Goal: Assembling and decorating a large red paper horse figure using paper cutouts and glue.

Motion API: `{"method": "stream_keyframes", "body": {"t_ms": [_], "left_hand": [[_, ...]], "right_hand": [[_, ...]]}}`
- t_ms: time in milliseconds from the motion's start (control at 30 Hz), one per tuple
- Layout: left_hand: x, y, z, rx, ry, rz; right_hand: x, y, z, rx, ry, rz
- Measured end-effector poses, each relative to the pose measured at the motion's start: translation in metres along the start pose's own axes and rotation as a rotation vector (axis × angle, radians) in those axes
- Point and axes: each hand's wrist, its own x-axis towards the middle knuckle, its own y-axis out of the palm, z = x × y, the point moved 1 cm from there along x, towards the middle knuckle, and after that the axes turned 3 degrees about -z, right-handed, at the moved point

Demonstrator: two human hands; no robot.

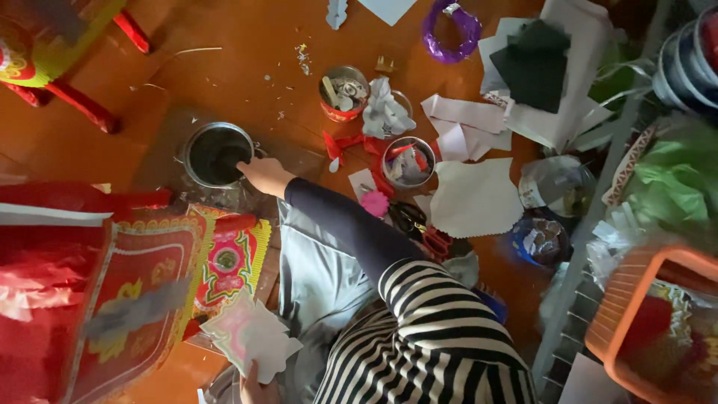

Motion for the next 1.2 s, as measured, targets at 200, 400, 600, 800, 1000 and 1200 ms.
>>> {"method": "stream_keyframes", "body": {"t_ms": [200,400,600,800,1000,1200], "left_hand": [[0.011,-0.001,0.0,-0.066,-0.057,-0.005],[0.007,-0.016,0.015,0.159,0.159,0.075],[-0.008,0.007,0.005,-0.007,0.017,-0.158],[-0.029,0.016,-0.006,0.867,0.639,0.004],[-0.026,0.026,-0.004,0.196,0.302,0.029],[-0.006,0.023,-0.005,0.564,0.447,-0.025]], "right_hand": [[0.003,-0.036,-0.004,-0.03,-0.08,-0.217],[-0.017,-0.139,0.025,-0.029,0.165,0.052],[-0.061,-0.055,0.014,0.236,0.069,-0.015],[-0.055,-0.002,-0.016,0.839,0.509,0.446],[-0.058,0.064,-0.05,1.05,0.44,0.335],[-0.063,0.042,-0.054,1.481,0.623,0.149]]}}
